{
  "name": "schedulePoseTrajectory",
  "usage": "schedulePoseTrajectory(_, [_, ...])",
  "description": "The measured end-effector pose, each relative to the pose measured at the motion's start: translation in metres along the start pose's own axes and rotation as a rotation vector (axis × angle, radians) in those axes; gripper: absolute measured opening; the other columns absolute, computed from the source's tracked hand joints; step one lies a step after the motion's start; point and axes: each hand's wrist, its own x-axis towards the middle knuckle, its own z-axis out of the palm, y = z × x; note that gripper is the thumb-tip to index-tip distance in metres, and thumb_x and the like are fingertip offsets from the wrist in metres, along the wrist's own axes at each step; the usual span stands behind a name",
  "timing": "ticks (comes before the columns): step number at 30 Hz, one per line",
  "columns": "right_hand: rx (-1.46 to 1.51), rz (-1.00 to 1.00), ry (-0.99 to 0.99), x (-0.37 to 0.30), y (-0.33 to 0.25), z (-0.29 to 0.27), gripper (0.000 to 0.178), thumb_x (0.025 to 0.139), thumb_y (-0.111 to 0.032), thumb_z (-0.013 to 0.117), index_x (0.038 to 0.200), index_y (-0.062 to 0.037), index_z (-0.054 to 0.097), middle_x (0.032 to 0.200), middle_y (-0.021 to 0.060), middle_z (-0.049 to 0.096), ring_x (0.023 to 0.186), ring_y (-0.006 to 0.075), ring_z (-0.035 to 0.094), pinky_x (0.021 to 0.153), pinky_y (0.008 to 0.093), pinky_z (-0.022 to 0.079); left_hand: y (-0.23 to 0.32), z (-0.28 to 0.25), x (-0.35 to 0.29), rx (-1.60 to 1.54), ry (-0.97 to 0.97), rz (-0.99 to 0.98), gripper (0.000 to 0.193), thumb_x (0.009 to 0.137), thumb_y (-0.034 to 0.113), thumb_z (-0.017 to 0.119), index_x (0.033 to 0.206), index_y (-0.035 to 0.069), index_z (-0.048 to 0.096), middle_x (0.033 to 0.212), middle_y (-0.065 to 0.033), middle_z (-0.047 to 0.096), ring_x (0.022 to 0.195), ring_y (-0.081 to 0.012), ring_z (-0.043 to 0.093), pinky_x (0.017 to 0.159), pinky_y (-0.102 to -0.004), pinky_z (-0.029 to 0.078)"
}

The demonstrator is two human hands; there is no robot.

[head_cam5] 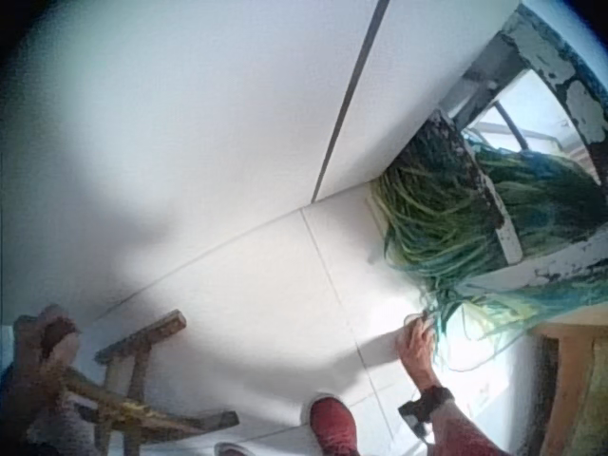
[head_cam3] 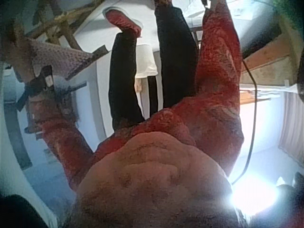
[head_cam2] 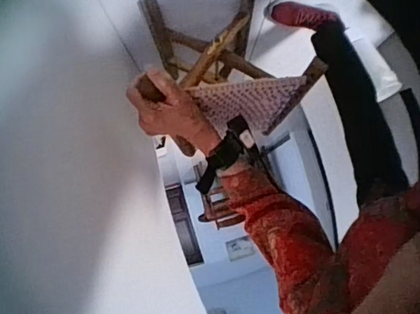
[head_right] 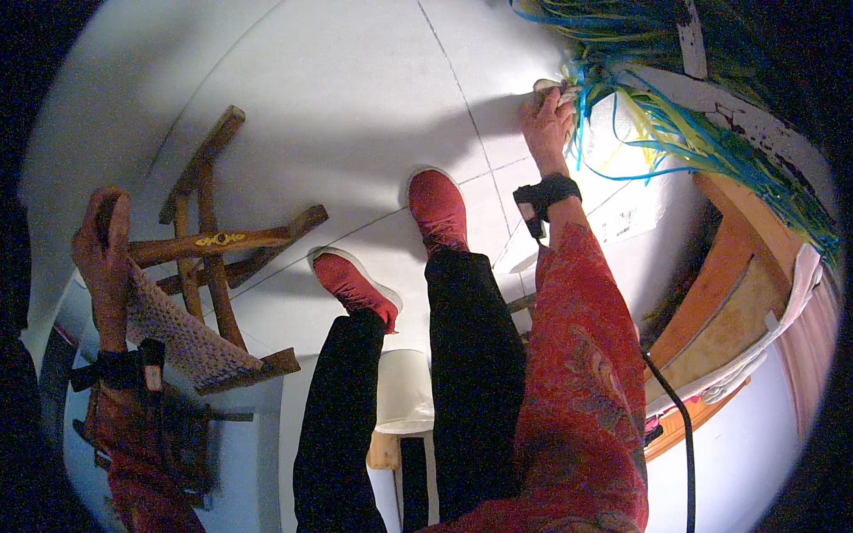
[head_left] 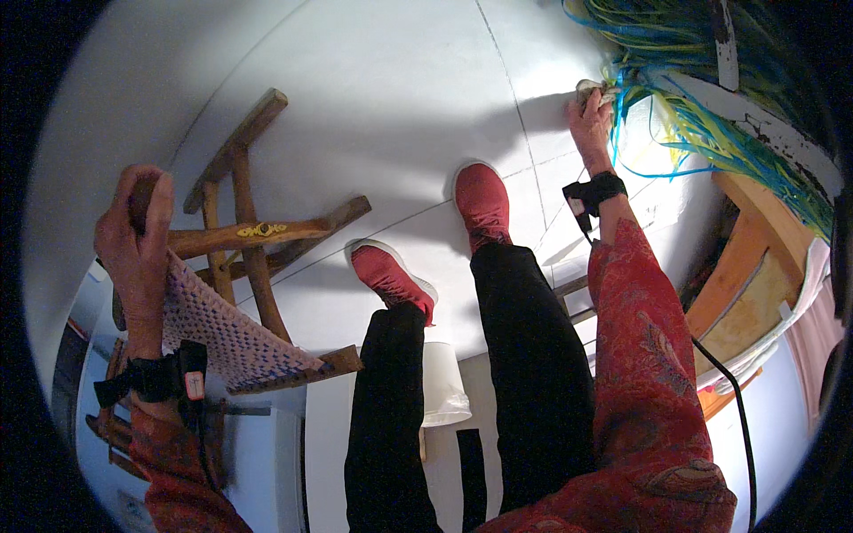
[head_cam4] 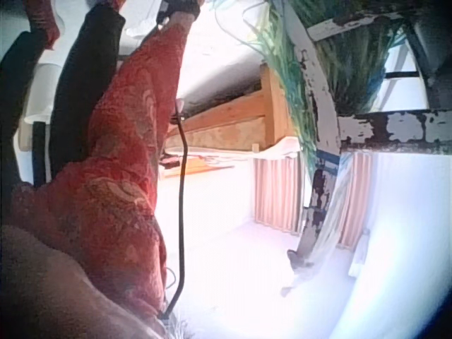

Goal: The person wipes the tiled floor with a cloth, moving around furniture and a bucket. They repeatedly wipe different sections of the floor, occasionally lifting a small wooden stool to clean underneath it.

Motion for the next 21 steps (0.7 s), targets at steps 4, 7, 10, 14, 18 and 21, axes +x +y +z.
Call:
schedulePoseTrajectory(4, [-0.022,0.057,0.005,0.012,-0.017,0.015,0.073,0.084,-0.048,0.053,0.139,-0.0083,0.026,0.134,0.0366,0.027,0.12,0.0521,0.032,0.1,0.0612,0.025,0.002,0.0,0.001,-0.016,0.003,0.018,0.021,0.089,0.03,0.055,0.092,0.009,0.059,0.076,-0.0109,0.062,0.069,-0.0231,0.062,0.066,-0.0336,0.047])
schedulePoseTrajectory(7, [-0.175,-0.2,0.121,-0.008,-0.076,0.026,0.076,0.084,-0.049,0.056,0.135,0.0019,0.033,0.131,0.0362,0.032,0.126,0.0503,0.027,0.103,0.0616,0.02,0.002,0.0,0.002,-0.028,0.021,0.042,0.02,0.089,0.03,0.056,0.091,0.01,0.059,0.074,-0.0099,0.061,0.066,-0.0208,0.061,0.065,-0.033,0.047])
schedulePoseTrajectory(10, [-0.252,-0.484,0.147,-0.054,-0.154,0.035,0.074,0.081,-0.049,0.06,0.135,-0.0037,0.038,0.139,0.0219,0.032,0.131,0.0466,0.022,0.108,0.0591,0.018,0.002,0.001,0.001,-0.036,0.035,0.047,0.02,0.089,0.03,0.056,0.091,0.01,0.059,0.073,-0.009,0.061,0.064,-0.0202,0.06,0.063,-0.0326,0.046])
schedulePoseTrajectory(14, [-0.201,-0.862,-0.199,-0.105,-0.201,0.027,0.072,0.079,-0.043,0.065,0.139,-0.0173,0.034,0.147,0.0137,0.025,0.135,0.0411,0.022,0.106,0.0559,0.028,0.0,0.001,0.001,-0.048,0.027,0.06,0.02,0.089,0.031,0.057,0.092,0.011,0.059,0.072,-0.008,0.061,0.063,-0.0201,0.061,0.06,-0.0321,0.045])
schedulePoseTrajectory(18, [-0.252,-0.935,-0.201,-0.069,-0.179,0.015,0.064,0.088,-0.03,0.055,0.144,-0.0204,0.027,0.15,0.012,0.022,0.137,0.0329,0.024,0.111,0.0496,0.024,-0.002,0.0,0.001,-0.008,0.025,0.057,0.021,0.089,0.033,0.058,0.092,0.012,0.059,0.072,-0.0066,0.061,0.064,-0.0187,0.062,0.059,-0.0315,0.046])
schedulePoseTrajectory(21, [-0.157,-0.615,0.039,-0.019,-0.174,0.018,0.062,0.086,-0.029,0.059,0.139,-0.0119,0.033,0.142,0.0187,0.031,0.13,0.0398,0.031,0.103,0.0536,0.031,-0.003,0.002,-0.001,-0.032,0.028,0.046,0.021,0.088,0.034,0.058,0.092,0.013,0.06,0.072,-0.0061,0.062,0.064,-0.0191,0.062,0.06,-0.0319,0.046])
